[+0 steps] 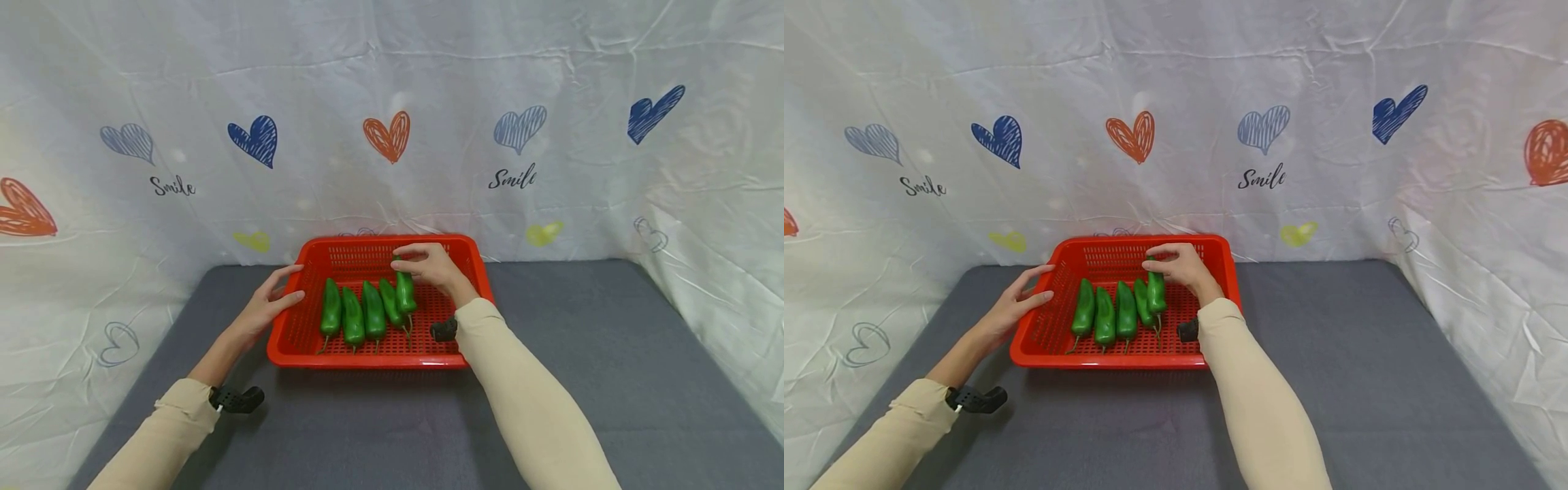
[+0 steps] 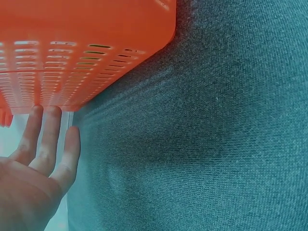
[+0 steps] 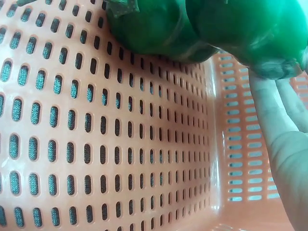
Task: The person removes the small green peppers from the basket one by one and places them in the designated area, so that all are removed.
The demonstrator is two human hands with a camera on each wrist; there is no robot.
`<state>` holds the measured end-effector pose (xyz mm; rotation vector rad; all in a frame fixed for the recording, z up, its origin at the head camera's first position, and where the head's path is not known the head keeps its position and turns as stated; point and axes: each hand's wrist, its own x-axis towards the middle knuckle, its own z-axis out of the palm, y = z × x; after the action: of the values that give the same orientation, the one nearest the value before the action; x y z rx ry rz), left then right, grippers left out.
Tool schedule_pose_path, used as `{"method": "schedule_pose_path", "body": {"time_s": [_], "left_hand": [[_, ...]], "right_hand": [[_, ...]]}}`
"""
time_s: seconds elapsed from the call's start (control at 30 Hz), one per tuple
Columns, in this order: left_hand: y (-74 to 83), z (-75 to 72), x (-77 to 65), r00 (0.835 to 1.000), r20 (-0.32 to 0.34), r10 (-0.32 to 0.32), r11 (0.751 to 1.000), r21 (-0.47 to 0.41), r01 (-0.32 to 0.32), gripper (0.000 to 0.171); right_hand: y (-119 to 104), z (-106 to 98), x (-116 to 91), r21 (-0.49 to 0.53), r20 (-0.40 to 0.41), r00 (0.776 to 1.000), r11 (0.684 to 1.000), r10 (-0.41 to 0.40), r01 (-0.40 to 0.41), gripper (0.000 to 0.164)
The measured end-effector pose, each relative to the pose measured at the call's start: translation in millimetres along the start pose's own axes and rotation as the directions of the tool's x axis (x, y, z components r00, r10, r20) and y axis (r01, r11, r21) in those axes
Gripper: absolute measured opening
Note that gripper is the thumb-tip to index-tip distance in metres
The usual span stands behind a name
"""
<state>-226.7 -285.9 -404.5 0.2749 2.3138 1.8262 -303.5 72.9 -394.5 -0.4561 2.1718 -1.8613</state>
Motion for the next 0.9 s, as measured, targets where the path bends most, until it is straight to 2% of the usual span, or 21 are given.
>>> {"method": "schedule_pose_path", "body": {"time_s": [0.37,0.9], "left_hand": [[-0.1,-0.5,0.6,1.000,-0.001,-0.009,1.000,-0.005,0.009,0.065],[-0.2,-1.8,-0.6,1.000,0.023,0.015,1.000,-0.017,-0.015,0.064]], "right_hand": [[-6,-2,1,0.124,-0.003,0.999,0.991,0.045,-0.044,0.045],[-27,-6,-3,0.186,-0.054,0.999,0.983,0.001,0.009,0.048]]}}
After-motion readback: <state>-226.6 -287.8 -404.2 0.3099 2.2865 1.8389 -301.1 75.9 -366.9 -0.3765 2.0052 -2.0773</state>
